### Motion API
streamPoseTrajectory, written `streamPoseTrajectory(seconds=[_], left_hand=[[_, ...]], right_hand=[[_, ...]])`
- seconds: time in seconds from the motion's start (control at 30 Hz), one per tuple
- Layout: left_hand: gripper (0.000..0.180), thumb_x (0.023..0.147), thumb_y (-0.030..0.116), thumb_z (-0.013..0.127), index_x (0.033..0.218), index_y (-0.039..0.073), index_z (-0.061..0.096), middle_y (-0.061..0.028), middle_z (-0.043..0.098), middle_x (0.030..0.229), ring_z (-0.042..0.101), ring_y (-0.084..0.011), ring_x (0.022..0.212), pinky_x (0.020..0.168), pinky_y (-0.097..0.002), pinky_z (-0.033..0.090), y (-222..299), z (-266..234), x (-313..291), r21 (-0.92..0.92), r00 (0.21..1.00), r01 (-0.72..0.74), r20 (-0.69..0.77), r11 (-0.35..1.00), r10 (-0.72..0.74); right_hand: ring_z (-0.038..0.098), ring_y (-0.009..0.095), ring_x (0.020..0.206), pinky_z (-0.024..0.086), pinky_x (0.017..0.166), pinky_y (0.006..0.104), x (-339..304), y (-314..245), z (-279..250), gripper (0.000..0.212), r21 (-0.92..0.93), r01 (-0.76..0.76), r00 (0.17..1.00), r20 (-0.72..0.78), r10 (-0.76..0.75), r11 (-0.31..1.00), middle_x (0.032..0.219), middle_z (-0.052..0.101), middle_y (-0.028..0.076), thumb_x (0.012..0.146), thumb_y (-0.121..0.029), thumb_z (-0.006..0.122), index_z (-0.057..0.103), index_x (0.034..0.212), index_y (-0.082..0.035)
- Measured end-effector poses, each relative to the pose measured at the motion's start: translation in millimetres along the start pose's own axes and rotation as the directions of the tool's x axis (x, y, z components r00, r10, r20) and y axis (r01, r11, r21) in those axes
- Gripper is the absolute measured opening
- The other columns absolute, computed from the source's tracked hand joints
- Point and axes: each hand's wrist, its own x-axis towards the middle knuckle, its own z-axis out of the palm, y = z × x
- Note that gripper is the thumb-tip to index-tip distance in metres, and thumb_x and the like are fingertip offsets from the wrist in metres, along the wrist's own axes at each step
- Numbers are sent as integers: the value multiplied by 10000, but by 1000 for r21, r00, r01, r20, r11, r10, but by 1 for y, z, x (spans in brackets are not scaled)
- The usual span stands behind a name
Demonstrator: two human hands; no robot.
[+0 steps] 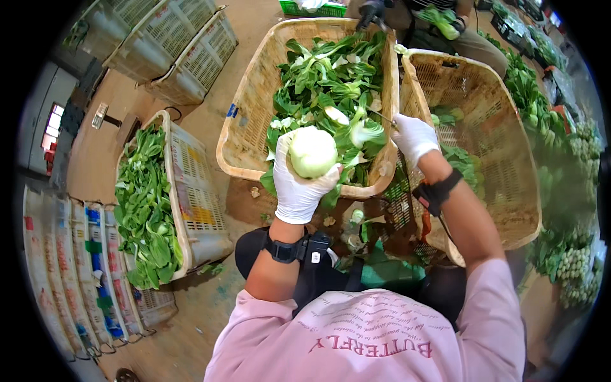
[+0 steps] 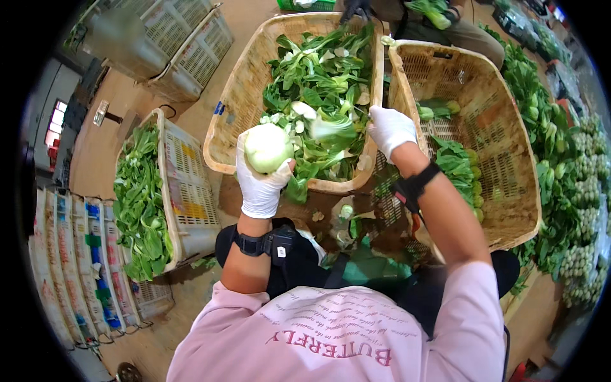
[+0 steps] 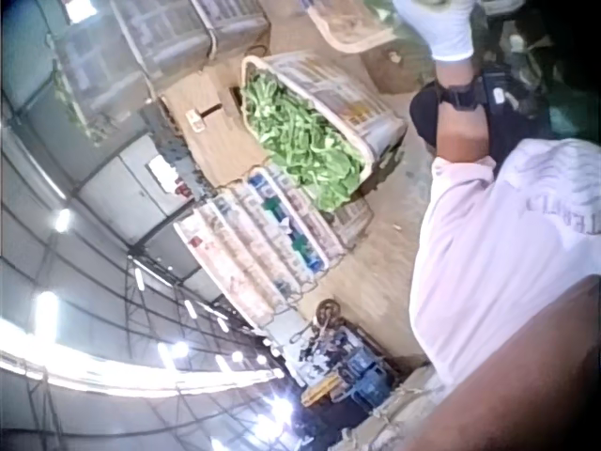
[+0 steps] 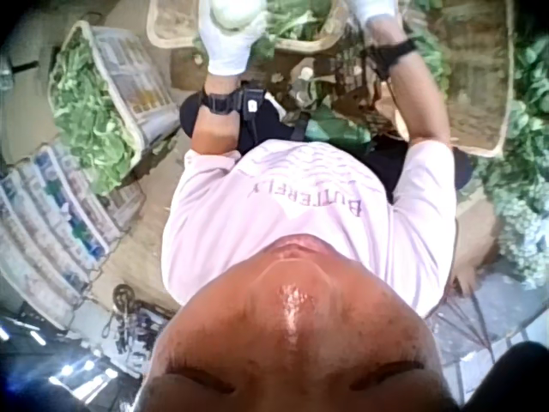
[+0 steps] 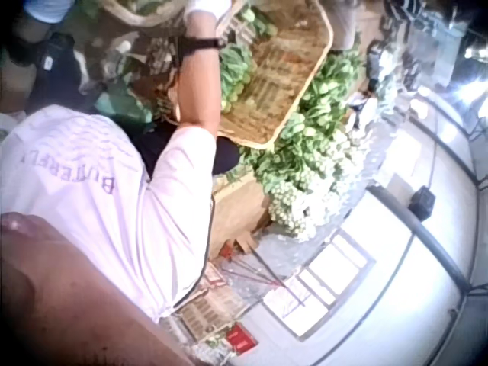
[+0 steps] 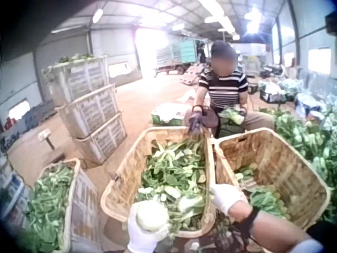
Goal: The person trims bok choy using a knife, removing outer stalks and leaves, and places the cleaned vegetables into a basket.
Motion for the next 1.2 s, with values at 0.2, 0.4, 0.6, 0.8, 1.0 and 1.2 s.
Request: streamPoseTrajectory(seconds=[0.2,0.4,0.6,0.8,1.0,1.2], left_hand=[[558,834,357,656,1257,59,449,-76,557,1117,565,-176,998,876,-319,469,-12,-1,11,-450,933,359,158,817,-323],[614,859,149,642,1378,8,347,-67,477,1292,455,-160,1173,1018,-310,340,-15,13,2,-230,893,396,323,889,-314],[612,784,43,676,1345,37,432,-62,516,1250,523,-157,1073,933,-295,427,4,15,3,70,856,329,399,942,-328],[413,756,34,606,1168,25,593,-74,650,985,599,-92,825,738,-247,485,3,9,4,577,870,-135,459,806,-183],[210,779,101,582,974,50,641,-144,653,822,637,-278,710,662,-311,506,-19,7,6,629,779,-307,598,714,-191],[323,803,175,646,1105,69,600,-177,616,1054,598,-313,982,856,-368,478,-23,1,29,842,977,-120,194,526,-86]], right_hand=[[608,147,682,485,649,292,-31,-27,-18,330,828,119,993,-87,-83,548,823,644,74,819,-300,673,587,1025,-57],[558,117,1006,455,880,279,-63,-50,-21,569,938,257,935,-180,-306,234,1128,592,65,788,-184,742,480,1276,-51],[542,127,1050,419,939,282,-66,-17,-4,621,996,-48,913,14,-407,-74,1162,575,42,779,-183,750,451,1296,-15],[535,129,1056,414,946,278,-78,-10,4,641,991,-133,879,133,-459,31,1172,572,47,765,-209,763,456,1294,-16],[552,140,1029,428,930,287,-89,6,18,667,969,-232,829,242,-504,85,1166,578,60,750,-273,770,466,1285,-15],[533,177,1118,390,997,303,-108,33,28,775,976,-176,853,85,-515,-130,1215,558,97,751,-461,710,427,1325,-24]])
